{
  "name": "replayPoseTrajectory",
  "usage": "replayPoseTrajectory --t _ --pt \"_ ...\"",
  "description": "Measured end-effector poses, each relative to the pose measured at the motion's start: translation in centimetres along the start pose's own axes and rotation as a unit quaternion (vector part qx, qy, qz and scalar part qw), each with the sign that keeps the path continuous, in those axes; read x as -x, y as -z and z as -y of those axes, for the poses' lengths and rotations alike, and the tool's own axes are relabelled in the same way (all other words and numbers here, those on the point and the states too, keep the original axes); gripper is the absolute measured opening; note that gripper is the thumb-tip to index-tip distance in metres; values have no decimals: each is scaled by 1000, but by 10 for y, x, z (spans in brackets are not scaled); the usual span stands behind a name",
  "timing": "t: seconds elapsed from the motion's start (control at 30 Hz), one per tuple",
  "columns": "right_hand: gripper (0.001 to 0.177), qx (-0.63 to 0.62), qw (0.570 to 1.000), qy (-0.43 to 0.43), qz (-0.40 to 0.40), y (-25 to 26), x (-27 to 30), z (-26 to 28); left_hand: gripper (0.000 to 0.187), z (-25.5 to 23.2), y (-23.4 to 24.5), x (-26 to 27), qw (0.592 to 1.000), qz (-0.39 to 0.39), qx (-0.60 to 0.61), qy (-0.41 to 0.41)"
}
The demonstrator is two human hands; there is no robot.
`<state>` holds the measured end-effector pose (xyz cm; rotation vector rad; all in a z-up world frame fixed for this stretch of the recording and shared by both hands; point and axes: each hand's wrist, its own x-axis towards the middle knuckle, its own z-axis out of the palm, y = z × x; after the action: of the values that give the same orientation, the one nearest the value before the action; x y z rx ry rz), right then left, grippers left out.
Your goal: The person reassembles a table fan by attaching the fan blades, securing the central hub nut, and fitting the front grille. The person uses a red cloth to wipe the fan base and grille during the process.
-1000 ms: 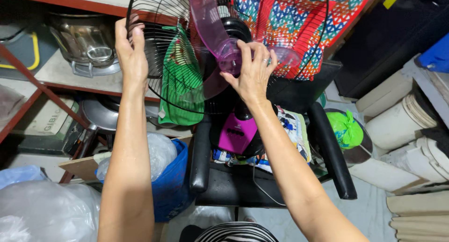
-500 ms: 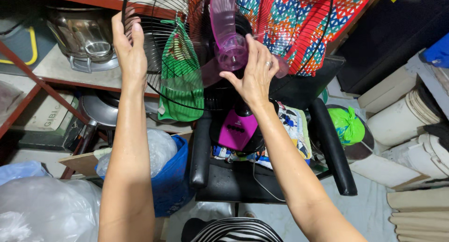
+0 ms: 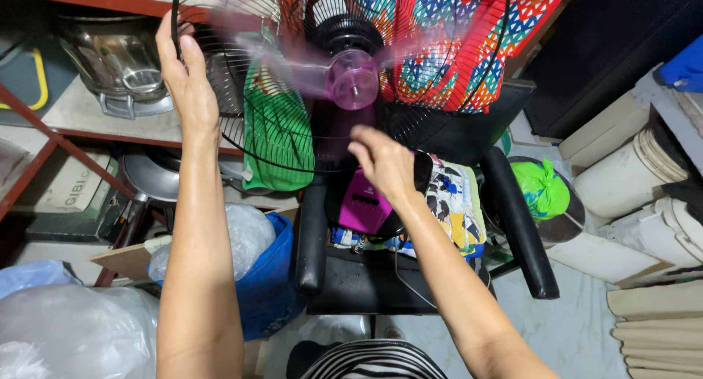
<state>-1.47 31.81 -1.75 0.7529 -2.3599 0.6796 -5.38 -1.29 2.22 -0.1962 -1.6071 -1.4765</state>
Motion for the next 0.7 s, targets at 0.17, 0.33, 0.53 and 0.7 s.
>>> replayPoseTrajectory --t 0.17,0.33,0.53,0.7 --pt "80 24 992 72 -103 18 -16 7 80 -5 -15 30 973 -44 -224 -44" --pt "101 -64 997 41 -31 5 -13 11 86 3 -14 30 970 -37 -233 -56" --pt "102 -14 999 45 -16 17 -11 8 86 -23 -21 47 950 -56 -298 -77" --pt "100 -57 997 53 13 31 -8 6 82 -77 -73 84 881 131 -446 -85"
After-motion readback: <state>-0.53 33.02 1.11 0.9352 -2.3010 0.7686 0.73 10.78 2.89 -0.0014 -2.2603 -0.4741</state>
